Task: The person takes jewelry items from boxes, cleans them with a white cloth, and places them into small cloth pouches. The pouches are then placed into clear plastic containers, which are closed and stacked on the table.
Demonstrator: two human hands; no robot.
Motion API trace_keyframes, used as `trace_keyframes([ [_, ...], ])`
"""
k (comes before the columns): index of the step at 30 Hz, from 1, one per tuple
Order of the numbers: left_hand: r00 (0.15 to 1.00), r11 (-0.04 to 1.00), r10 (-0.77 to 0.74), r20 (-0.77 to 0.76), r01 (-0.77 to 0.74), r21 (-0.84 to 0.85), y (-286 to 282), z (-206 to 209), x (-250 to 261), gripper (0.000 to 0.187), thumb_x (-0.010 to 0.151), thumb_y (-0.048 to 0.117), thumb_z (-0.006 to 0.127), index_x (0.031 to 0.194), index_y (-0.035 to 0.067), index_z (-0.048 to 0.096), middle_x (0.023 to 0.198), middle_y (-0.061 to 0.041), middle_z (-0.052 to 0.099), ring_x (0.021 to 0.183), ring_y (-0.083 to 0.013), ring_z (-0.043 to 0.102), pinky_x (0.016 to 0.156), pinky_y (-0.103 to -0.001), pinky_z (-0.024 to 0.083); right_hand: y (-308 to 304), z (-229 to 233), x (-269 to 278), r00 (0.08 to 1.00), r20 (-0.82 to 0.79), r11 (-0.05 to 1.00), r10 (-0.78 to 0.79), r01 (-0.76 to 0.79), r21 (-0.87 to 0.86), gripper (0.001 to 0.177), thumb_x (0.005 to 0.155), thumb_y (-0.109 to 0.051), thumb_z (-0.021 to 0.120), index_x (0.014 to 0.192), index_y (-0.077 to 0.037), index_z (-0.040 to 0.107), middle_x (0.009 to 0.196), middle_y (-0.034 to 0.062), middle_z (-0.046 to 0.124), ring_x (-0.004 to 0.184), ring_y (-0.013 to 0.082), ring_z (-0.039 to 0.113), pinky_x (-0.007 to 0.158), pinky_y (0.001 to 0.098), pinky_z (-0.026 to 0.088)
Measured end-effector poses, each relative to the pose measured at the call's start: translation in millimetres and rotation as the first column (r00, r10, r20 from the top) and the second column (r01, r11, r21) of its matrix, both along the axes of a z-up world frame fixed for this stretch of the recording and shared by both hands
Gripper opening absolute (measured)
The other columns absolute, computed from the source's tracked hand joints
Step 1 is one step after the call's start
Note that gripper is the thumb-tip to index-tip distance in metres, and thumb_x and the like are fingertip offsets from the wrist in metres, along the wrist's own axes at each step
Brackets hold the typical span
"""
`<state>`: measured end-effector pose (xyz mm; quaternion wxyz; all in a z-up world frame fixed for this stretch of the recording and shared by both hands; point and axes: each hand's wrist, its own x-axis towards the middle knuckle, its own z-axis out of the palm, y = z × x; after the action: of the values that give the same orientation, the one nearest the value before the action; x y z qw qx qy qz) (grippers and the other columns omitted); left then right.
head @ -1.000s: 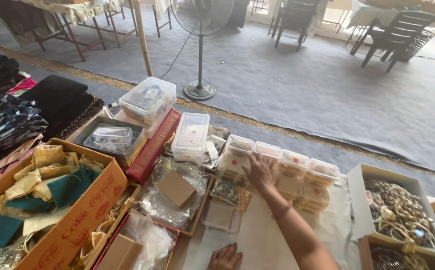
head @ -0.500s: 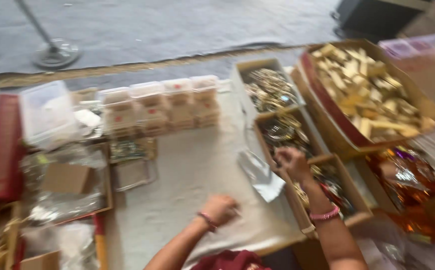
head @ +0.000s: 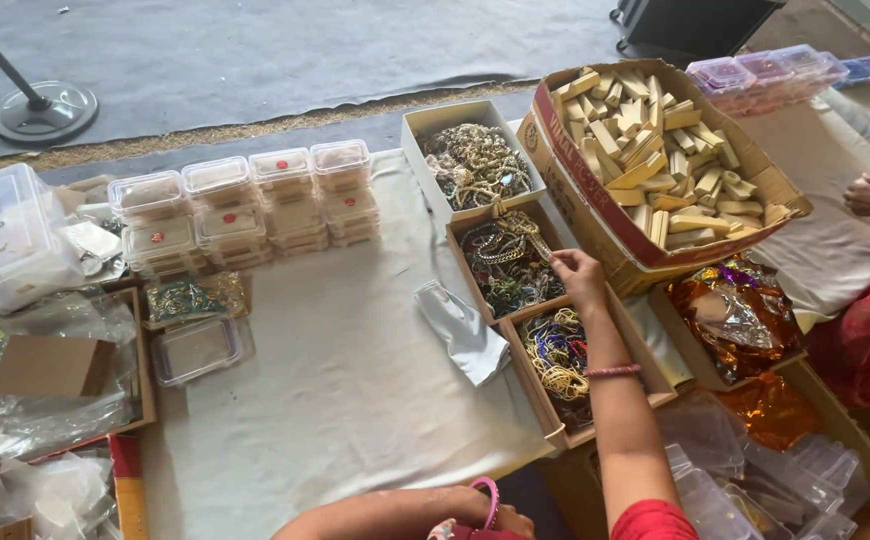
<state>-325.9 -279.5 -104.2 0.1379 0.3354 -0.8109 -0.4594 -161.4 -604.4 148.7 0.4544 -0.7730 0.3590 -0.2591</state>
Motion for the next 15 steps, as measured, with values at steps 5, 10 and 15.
trace_keyframes([
  [5,0.872,0.964,0.267,-0.411,-0.249,0.097,-12.6,-57.6,3.6,0.026,0.103,0.024,0.056,0.122,0.006,0.06,0.122,-0.016,0.066,0.116,-0.029,0.064,0.102,-0.04,0.046,15.4,-10.9,36.5,0.84,-0.524,0.987,0.137,-0.163,-0.002,0.024,0.097,-0.031,0.07,0.118,-0.02,0.074,0.115,0.0027,0.076,0.099,0.0162,0.071,0.087,0.035,0.057],
  [10,0.954,0.978,0.206,-0.216,-0.21,0.007,16.8,-16.1,1.6,0.035,0.101,0.028,0.052,0.131,0.012,0.058,0.127,-0.014,0.067,0.118,-0.0297,0.064,0.098,-0.045,0.048,-9.9,-103.3,63.1,0.652,-0.754,0.869,0.078,-0.415,-0.269,0.026,0.097,-0.02,0.065,0.116,-0.033,0.077,0.124,0.0038,0.07,0.109,0.0209,0.065,0.097,0.04,0.053],
  [15,0.99,0.986,0.136,0.041,-0.132,-0.1,-0.9,33.4,45.7,0.047,0.098,0.033,0.047,0.142,0.019,0.055,0.134,-0.011,0.068,0.12,-0.0305,0.064,0.094,-0.052,0.051,13.6,-43.1,59.8,0.531,-0.847,0.75,-0.038,-0.545,-0.375,0.017,0.093,-0.024,0.071,0.107,-0.03,0.078,0.115,0.0068,0.065,0.104,0.0233,0.059,0.096,0.0406,0.051],
])
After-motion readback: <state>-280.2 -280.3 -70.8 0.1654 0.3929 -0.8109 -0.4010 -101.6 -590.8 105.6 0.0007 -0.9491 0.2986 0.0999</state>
